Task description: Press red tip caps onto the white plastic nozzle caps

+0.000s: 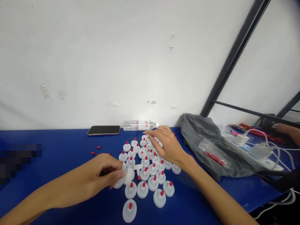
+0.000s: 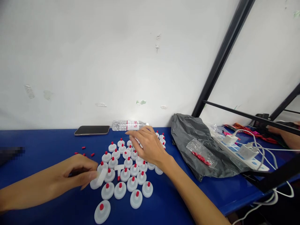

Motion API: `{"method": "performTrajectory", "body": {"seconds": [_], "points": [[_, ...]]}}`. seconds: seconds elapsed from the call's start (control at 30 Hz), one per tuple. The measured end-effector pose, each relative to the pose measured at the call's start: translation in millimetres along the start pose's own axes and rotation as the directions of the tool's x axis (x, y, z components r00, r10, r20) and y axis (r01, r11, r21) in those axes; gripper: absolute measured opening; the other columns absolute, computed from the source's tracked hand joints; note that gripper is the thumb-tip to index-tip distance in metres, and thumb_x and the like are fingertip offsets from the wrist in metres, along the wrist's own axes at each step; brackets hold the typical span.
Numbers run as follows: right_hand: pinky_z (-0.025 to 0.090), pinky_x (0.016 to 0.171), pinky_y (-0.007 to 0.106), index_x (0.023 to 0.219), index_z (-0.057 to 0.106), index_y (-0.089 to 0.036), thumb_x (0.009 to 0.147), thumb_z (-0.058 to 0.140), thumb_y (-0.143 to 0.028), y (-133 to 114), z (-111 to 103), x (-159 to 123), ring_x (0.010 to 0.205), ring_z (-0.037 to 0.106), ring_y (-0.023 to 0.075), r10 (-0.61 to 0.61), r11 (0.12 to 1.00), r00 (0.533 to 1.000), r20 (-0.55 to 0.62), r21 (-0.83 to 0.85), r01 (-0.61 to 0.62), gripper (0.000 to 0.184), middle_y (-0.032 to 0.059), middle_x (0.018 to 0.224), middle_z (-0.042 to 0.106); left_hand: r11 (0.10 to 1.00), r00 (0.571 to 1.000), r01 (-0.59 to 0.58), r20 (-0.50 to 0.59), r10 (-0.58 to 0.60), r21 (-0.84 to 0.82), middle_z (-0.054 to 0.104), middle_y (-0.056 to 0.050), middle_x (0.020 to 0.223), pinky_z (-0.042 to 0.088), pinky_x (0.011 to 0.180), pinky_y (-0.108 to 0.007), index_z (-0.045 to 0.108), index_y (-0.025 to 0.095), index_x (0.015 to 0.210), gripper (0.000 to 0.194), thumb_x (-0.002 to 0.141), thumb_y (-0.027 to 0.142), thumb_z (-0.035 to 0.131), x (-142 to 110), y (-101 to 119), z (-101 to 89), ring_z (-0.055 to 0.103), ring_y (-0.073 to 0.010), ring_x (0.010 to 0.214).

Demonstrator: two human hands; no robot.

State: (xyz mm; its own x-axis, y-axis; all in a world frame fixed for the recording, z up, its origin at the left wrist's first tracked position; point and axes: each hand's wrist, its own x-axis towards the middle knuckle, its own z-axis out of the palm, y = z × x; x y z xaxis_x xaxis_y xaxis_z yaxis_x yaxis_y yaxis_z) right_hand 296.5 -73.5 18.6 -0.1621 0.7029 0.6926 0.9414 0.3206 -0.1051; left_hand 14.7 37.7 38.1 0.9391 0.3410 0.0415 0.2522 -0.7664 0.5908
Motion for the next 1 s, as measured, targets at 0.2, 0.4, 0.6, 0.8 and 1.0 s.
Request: {"method": "performTrajectory", "body": {"seconds": [0.2,0.4,0.6,0.8,1.0], "points": [[0.036,0.121,0.051,0.15,0.058,-0.024,0.11,0.053,-0.065,-33,3,-3,0.101,0.075,0.024,-0.187,0.971,0.981,0.056,0.159,0.176,0.058,0.008,0.116,0.081,0.982,0.975,-0.021,-0.215,0.062,0.187,0.056,0.004,0.068,0.032,0.058,-0.03,0.054,0.023,0.08,0.05,0.114,0.053,0.033,13,-20,18.6,0.045,-0.0144,0.058],[0.041,0.118,0.044,0.143,0.064,-0.019,0.106,0.061,-0.066,-36,28,-7,0.104,0.076,0.0224,-0.254,0.958,0.965,0.069,0.153,0.242,0.059,0.0088,0.114,0.082,0.819,0.892,-0.16,-0.275,0.359,0.551,0.068,0.0,0.077,0.026,0.056,-0.035,0.063,0.024,0.092,0.041,0.117,0.035,0.033,15,-39,40.4,0.058,-0.0177,0.056],[0.046,0.111,0.039,0.126,0.07,-0.021,0.112,0.062,-0.048,-36,26,-5,0.099,0.077,0.0177,-0.278,0.953,0.961,0.007,0.13,0.275,0.032,0.005,0.114,0.084,0.774,0.832,-0.165,-0.335,0.441,0.611,0.065,0.002,0.077,0.025,0.053,-0.037,0.06,0.025,0.097,0.029,0.116,0.027,0.037,11,-30,47.0,0.056,-0.0185,0.054],[0.049,0.099,0.037,0.123,0.071,-0.02,0.109,0.068,-0.049,-36,30,-1,0.09,0.075,0.0156,-0.351,0.935,0.934,-0.062,0.022,0.353,0.032,0.0005,0.106,0.086,0.771,0.799,-0.242,-0.33,0.503,0.59,0.056,0.005,0.071,0.025,0.052,-0.036,0.05,0.025,0.088,0.029,0.112,0.018,0.038,12,-24,45.6,0.046,-0.0155,0.049],[0.052,0.095,0.033,0.12,0.074,-0.031,0.107,0.074,-0.032,-2,12,2,0.086,0.077,0.0123,-0.295,0.947,0.939,-0.177,-0.186,0.263,0.013,-0.0075,0.113,0.086,0.893,0.779,-0.236,-0.475,0.41,0.383,0.037,0.008,0.062,0.028,0.055,-0.031,0.035,0.024,0.075,0.039,0.114,0.021,0.037,3,-9,30.9,0.032,-0.0123,0.05]]}}
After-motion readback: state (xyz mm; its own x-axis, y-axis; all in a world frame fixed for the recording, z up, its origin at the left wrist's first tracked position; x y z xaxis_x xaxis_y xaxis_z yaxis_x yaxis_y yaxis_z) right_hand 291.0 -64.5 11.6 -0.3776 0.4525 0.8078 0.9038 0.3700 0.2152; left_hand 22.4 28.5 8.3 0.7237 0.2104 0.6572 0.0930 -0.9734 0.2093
